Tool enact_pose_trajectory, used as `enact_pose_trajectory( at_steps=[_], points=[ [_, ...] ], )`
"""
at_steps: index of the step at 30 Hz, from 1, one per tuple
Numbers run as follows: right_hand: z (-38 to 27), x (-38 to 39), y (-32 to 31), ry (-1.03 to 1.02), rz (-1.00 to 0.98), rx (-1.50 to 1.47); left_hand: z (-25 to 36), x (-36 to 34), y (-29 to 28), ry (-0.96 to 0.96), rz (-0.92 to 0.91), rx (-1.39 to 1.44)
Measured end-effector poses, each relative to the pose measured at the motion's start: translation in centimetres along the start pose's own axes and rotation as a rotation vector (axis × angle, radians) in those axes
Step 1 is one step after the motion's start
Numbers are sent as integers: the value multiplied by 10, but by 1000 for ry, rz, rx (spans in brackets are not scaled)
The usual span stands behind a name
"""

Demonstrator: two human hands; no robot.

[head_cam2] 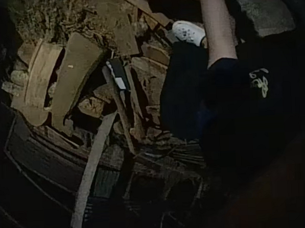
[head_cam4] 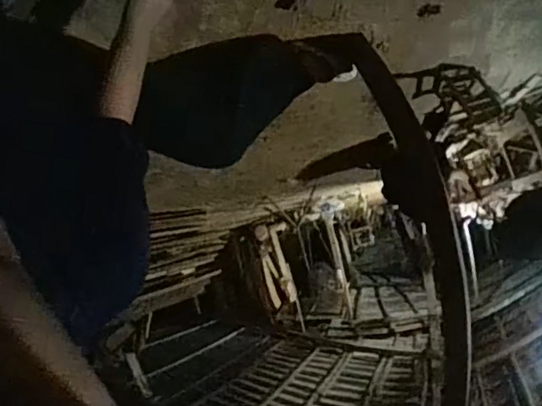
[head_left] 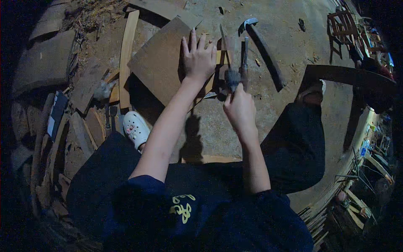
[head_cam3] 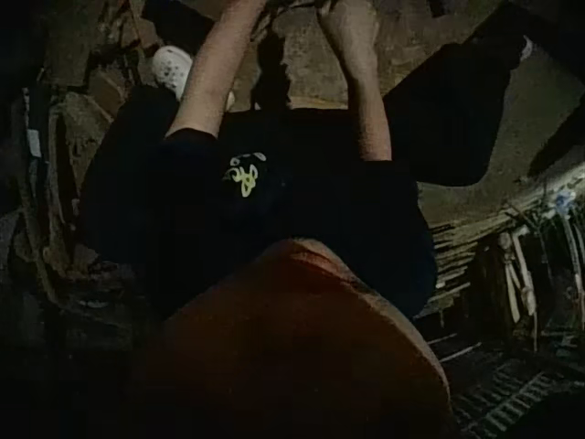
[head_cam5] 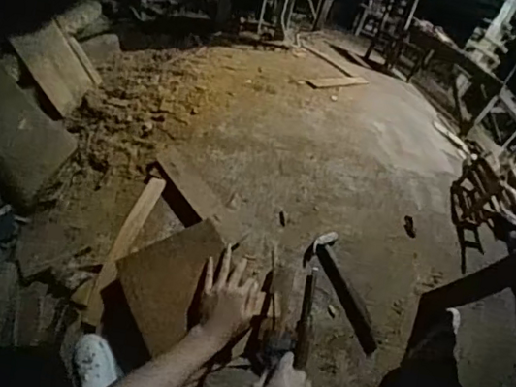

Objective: Using a hammer to drive a chisel into wood to carve out a joint or shape the piece.

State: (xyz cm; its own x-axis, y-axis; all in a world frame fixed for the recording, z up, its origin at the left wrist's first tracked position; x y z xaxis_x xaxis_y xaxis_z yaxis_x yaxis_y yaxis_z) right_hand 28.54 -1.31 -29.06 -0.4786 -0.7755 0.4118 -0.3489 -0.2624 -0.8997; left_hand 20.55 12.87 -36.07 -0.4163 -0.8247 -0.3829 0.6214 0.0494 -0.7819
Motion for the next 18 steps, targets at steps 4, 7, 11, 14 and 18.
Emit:
enact_pose_trajectory(
  at_steps=[4, 7, 11, 14, 18],
  points=[
    [5, -2, -4, 21, 36, 22, 8, -3, 7, 2, 4, 5],
    [5, 14, -1, 39, -66, 42, 1, 2, 2, 23, 11, -21],
    [6, -7, 0, 41, 11, -15, 7, -3, 10, 23, -8, -10],
    [9, -4, 5, 23, 62, -64, 7, -2, 11, 41, -2, -22],
    [17, 34, 15, 23, -7, -38, 0, -1, 3, 15, -22, -62]
  ],
)
Point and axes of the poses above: each hand's wrist, its own x-axis away from the middle knuckle, its own y-axis out of the palm, z = x × y, the point moved 5 cm from there along -x, towards the middle knuckle, and after that the axes turned 11 degrees about x, right-handed, at the moved point
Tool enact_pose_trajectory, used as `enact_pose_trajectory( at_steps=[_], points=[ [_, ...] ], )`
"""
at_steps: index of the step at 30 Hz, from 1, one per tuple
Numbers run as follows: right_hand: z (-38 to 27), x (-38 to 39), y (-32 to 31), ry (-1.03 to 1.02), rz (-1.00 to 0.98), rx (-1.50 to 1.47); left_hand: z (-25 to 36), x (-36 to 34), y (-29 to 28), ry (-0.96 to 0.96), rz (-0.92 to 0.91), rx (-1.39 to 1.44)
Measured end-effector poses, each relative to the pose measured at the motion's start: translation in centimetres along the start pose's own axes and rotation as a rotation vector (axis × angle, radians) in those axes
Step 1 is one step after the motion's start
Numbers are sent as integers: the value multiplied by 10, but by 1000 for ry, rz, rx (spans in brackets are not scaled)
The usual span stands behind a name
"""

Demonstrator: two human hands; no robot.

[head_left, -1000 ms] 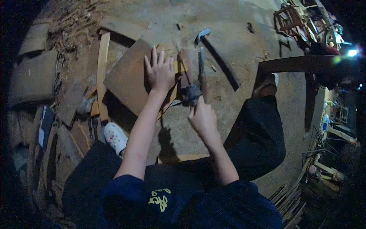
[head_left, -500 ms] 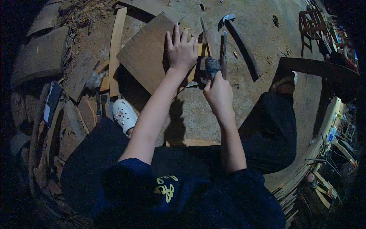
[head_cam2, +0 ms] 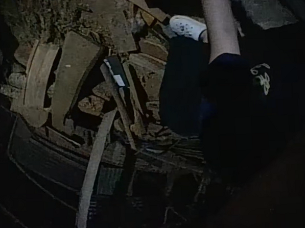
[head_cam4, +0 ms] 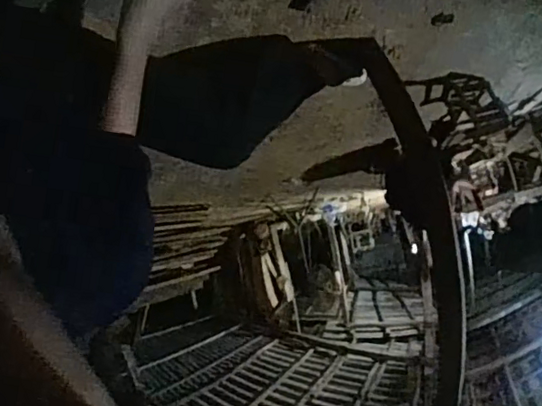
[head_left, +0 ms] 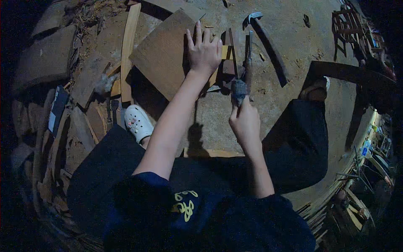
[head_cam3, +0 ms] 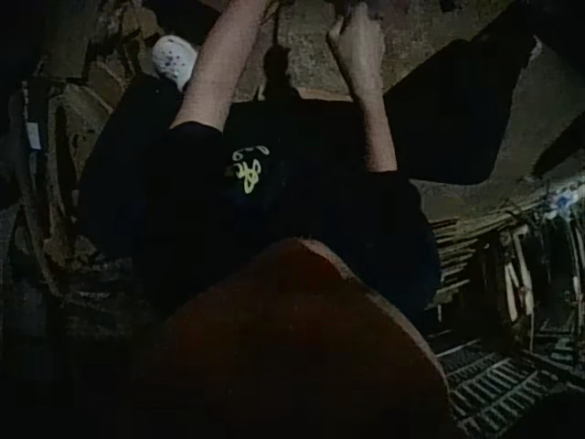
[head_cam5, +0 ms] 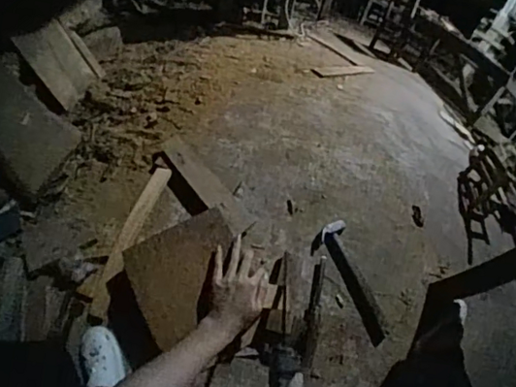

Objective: Using a hammer to drive a chisel into wood to carve out a joint or shape the piece.

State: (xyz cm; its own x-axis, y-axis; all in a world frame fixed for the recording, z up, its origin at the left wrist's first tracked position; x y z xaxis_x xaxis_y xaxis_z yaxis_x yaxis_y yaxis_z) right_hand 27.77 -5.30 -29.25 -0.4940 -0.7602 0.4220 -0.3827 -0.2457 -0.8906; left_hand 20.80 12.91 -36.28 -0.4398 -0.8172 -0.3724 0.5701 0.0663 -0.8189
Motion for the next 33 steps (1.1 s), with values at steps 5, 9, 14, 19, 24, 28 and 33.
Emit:
enact_pose_trajectory(
  at_steps=[5, 9, 14, 19, 24, 28, 33],
  points=[
    [0, -31, -7, 15, 87, -99, 7, -2, 7, 25, -3, 13],
    [3, -20, -5, -15, 92, -101, 3, -2, 7, 32, 59, 40],
    [5, -19, -4, -28, 129, -133, 2, -2, 6, 41, 105, 39],
    [9, -21, 8, -3, 81, -65, 2, 0, 7, 41, 85, -3],
    [2, -20, 4, 8, 76, -15, 1, -1, 7, 17, 50, -3],
    [-12, -31, -8, 6, 112, 24, 7, -3, 5, 20, 49, 3],
    [-17, 0, -1, 12, -31, 113, -9, 3, 1, 7, 80, -29]
  ],
)
Point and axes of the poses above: each hand's wrist, its own x-axis away from the middle knuckle, its own y-axis out of the palm, z = x × y, the point moved 5 cm from there along -x, towards the middle knuckle, and after that the axes turned 11 degrees about x, right-handed, at the moved point
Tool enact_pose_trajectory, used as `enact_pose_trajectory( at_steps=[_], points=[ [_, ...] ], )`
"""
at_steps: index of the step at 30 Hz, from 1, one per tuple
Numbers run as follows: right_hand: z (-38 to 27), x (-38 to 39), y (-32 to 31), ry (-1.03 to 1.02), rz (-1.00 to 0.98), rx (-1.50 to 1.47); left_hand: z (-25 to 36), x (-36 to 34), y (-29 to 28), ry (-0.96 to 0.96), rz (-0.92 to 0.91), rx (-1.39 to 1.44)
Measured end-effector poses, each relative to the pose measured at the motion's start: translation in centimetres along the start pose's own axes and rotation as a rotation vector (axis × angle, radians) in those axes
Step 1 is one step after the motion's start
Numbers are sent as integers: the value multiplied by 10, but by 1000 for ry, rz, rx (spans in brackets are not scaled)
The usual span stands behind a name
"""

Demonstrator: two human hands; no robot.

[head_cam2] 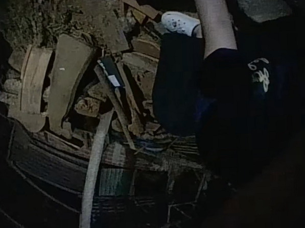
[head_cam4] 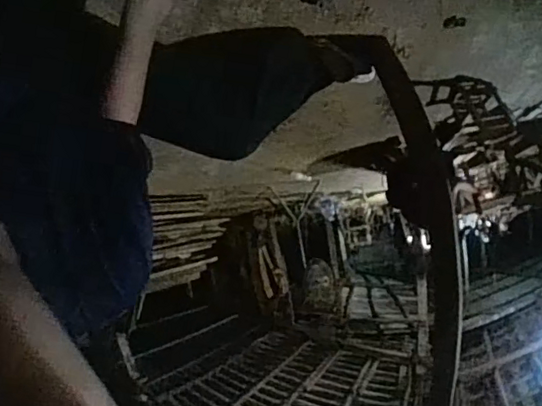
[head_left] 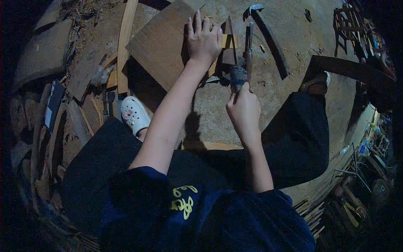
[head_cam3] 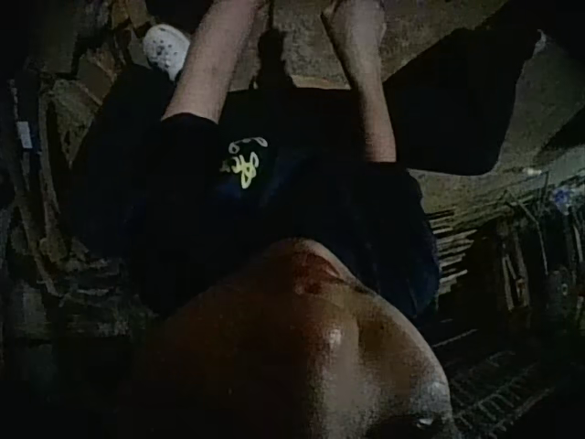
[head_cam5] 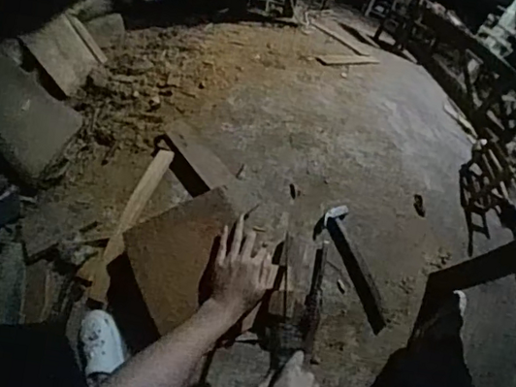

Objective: Using a hammer to drive a chisel into wood to carve out a joint or shape the piece.

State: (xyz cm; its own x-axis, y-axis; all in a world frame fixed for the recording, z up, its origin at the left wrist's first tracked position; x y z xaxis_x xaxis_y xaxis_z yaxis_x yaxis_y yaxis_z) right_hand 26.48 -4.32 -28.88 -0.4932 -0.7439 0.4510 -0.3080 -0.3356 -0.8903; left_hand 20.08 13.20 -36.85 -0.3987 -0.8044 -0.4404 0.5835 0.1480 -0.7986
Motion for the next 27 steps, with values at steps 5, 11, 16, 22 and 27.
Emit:
enact_pose_trajectory(
  at_steps=[5, 11, 16, 22, 27],
  points=[
    [4, -40, -12, -11, 94, -36, 18, -5, 9, 24, -33, 36],
    [7, -16, -18, -32, -2, -13, 10, 2, 9, -11, -53, -20],
    [4, -21, -18, -52, -16, -30, 21, 0, 11, -56, -1, 25],
    [28, 3, -19, -55, -13, -37, 16, -1, 7, -10, 3, -13],
    [25, -31, -24, -42, 36, -64, 18, 0, 14, -3, -25, -11]
  ],
)
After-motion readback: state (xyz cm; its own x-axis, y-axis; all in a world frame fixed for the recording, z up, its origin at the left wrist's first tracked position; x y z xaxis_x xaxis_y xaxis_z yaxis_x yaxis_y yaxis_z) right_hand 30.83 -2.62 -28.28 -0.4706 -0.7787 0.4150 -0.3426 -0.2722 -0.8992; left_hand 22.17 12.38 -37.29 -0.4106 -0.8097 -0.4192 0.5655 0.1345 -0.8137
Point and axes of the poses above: each hand's wrist, its own x-axis away from the middle knuckle, its own y-axis out of the palm, z = x × y, the point moved 5 cm from there along -x, towards the middle knuckle, and after that the axes turned 11 degrees about x, right-handed, at the moved point
